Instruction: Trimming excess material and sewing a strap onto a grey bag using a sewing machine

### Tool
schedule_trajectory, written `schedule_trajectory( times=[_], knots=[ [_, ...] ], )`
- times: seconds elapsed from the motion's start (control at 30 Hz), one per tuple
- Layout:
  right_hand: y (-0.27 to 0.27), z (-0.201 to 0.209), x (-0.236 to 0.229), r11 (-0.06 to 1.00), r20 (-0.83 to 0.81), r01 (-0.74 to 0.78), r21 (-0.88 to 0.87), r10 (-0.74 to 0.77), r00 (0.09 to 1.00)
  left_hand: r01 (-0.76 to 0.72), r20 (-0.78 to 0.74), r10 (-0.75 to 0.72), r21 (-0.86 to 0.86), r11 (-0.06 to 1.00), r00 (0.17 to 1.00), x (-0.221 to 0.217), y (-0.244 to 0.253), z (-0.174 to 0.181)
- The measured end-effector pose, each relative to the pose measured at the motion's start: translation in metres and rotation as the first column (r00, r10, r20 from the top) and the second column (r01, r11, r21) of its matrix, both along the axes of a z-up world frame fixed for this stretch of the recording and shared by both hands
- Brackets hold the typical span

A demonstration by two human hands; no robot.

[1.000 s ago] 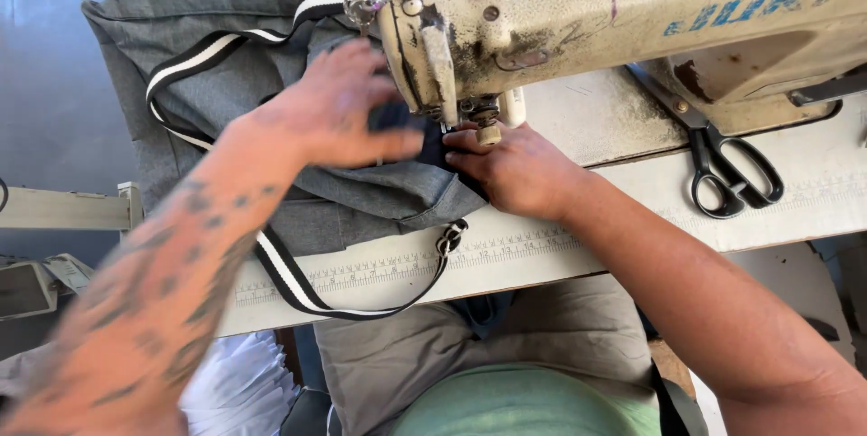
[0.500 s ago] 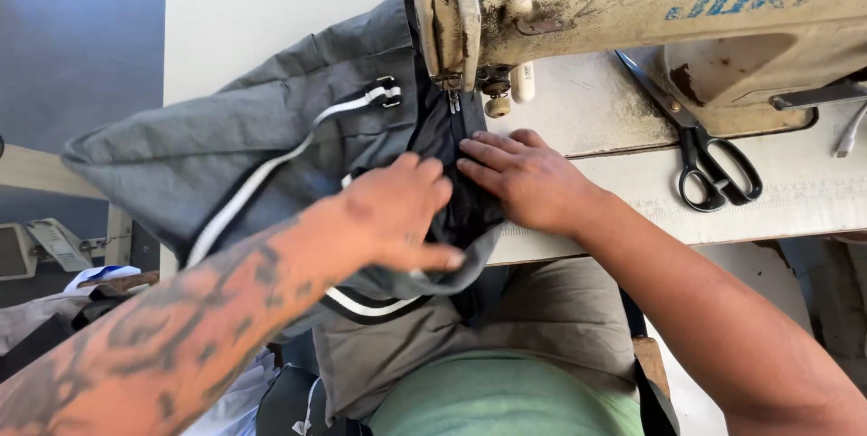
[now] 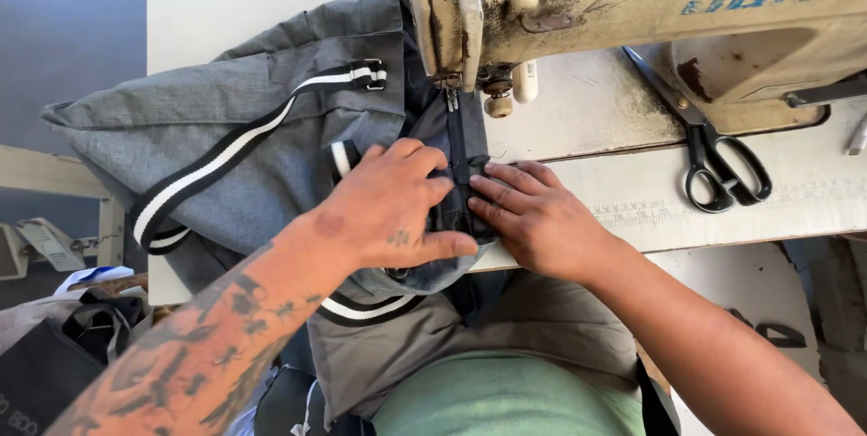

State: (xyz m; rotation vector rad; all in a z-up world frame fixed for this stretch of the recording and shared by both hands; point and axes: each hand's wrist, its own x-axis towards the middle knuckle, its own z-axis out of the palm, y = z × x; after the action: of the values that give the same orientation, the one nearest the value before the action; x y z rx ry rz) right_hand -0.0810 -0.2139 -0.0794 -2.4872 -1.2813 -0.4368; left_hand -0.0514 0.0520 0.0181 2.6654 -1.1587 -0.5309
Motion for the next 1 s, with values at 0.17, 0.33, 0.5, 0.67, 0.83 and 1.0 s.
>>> schedule_trajectory(
  times=[0.17,0.33,0.5,0.67,0.83,1.0],
  knots=[
    [-0.008,0.013,0.004,0.998,-0.029,-0.027,0.059,0.028,0.999,-0.082,-0.081,0.084,0.029,0.996,0.993,-0.007,-0.014,-0.009],
    [-0.007,0.025,0.042,0.979,-0.145,0.045,0.198,-0.016,0.989,-0.142,0.087,0.137,0.049,0.989,0.987,-0.021,-0.016,-0.028],
    [0.018,0.018,0.068,0.997,0.003,0.003,-0.073,-0.003,1.000,-0.164,0.075,0.162,0.025,0.986,0.984,-0.019,-0.017,-0.027],
    [0.011,-0.010,0.085,0.956,-0.399,0.111,0.271,0.007,0.917,-0.201,0.049,0.202,-0.029,0.979,0.978,-0.016,-0.021,-0.028],
    [0.008,0.007,0.079,0.887,-0.541,0.197,0.418,0.069,0.838,-0.221,0.103,0.226,-0.062,0.973,0.969,-0.017,-0.031,-0.027],
    [0.020,0.012,0.072,0.939,-0.393,0.141,0.314,-0.006,0.919,-0.226,0.069,0.226,-0.006,0.974,0.972,-0.018,-0.027,-0.026]
  ],
)
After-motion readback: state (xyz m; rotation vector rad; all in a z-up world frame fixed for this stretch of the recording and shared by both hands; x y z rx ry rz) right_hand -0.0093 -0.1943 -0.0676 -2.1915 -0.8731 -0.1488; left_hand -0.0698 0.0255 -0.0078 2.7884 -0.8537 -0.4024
